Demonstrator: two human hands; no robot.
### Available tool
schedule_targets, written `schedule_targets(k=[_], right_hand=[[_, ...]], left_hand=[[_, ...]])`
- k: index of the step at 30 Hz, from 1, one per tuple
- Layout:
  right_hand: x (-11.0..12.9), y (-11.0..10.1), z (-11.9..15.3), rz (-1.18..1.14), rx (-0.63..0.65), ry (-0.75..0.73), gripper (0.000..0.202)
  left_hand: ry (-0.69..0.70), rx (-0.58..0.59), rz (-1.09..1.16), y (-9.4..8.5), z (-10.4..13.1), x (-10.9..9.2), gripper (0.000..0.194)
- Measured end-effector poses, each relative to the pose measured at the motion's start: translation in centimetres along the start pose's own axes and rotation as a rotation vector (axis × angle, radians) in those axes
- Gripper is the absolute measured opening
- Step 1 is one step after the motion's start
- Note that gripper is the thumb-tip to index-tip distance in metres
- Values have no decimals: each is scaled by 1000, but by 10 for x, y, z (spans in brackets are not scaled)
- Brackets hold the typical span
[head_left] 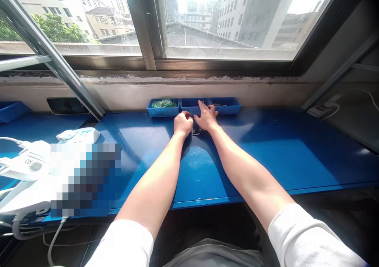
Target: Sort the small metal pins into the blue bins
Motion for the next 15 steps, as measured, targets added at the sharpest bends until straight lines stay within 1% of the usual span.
schedule_targets(k=[3,7,9,11,13,15], right_hand=[[-4,6,-2,45,77,28,70],[-7,9,-3,33,83,32,69],[-6,8,-2,11,48,15,67],[-4,5,0,-14,-25,-21,61],[0,0,3,-42,-109,-62,49],[4,-4,6,-63,-148,-94,36]], left_hand=[[5,16,-6,2,0,1,27],[14,26,-7,2,-1,1,27],[13,36,-9,3,-1,2,28],[9,43,-12,3,-2,2,28],[12,38,-14,3,-2,2,28],[17,29,-14,3,-2,3,28]])
Point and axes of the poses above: each hand's wrist, its own z-axis away from the middle knuckle, its own y-axis out of the palm, x = y × z, the point moved 4 cm from there along -z, towards the middle knuckle, and after that the axes turned 7 degrees about x, right-handed, at the moved point
